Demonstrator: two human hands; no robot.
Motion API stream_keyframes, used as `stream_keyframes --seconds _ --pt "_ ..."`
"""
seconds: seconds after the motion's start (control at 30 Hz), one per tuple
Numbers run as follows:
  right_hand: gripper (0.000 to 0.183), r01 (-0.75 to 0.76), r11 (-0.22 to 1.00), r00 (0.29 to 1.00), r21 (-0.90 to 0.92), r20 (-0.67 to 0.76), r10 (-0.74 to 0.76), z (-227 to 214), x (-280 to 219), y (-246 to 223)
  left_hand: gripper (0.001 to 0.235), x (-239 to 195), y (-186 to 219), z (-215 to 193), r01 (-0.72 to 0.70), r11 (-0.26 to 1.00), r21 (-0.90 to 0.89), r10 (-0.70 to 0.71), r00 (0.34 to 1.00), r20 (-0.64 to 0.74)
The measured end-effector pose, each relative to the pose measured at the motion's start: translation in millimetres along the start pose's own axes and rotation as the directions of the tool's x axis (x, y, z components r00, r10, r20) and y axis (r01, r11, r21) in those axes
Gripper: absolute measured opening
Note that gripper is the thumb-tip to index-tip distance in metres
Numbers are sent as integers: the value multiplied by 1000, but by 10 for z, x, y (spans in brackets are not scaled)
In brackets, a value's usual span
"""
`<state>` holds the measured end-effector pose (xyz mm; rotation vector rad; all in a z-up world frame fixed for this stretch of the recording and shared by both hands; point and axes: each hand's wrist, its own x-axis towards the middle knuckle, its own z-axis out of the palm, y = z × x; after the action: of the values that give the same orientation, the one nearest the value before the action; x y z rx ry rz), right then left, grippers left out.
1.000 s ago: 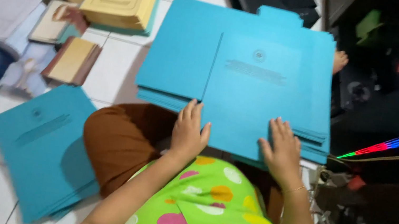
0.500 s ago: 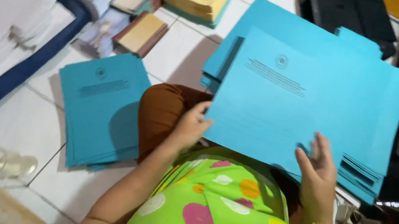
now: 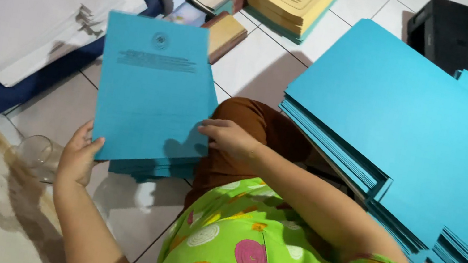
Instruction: The person is organizing and stacking blue paper folders on the floor of a print shop.
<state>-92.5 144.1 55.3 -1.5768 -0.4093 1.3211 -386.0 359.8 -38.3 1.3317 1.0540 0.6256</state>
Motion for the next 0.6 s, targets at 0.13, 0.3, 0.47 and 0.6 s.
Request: stream_keyframes --seconds 0.13,0.3,0.47,0.6 --pt "81 -18 997 999 75 42 15 89 572 281 61 212 -538 -144 86 996 2 -86 995 -45" --pt "91 -99 995 989 12 109 97 -14 519 349 64 660 -1283 -80 154 950 272 -132 986 -98" --pt "81 -56 995 995 -77 74 62 -139 -224 23 92 1242 -1726 220 161 583 796 -42 985 -168" --pt "56 16 999 1000 -29 -14 -16 -641 -862 67 73 855 -928 1164 -255 543 800 362 931 51"
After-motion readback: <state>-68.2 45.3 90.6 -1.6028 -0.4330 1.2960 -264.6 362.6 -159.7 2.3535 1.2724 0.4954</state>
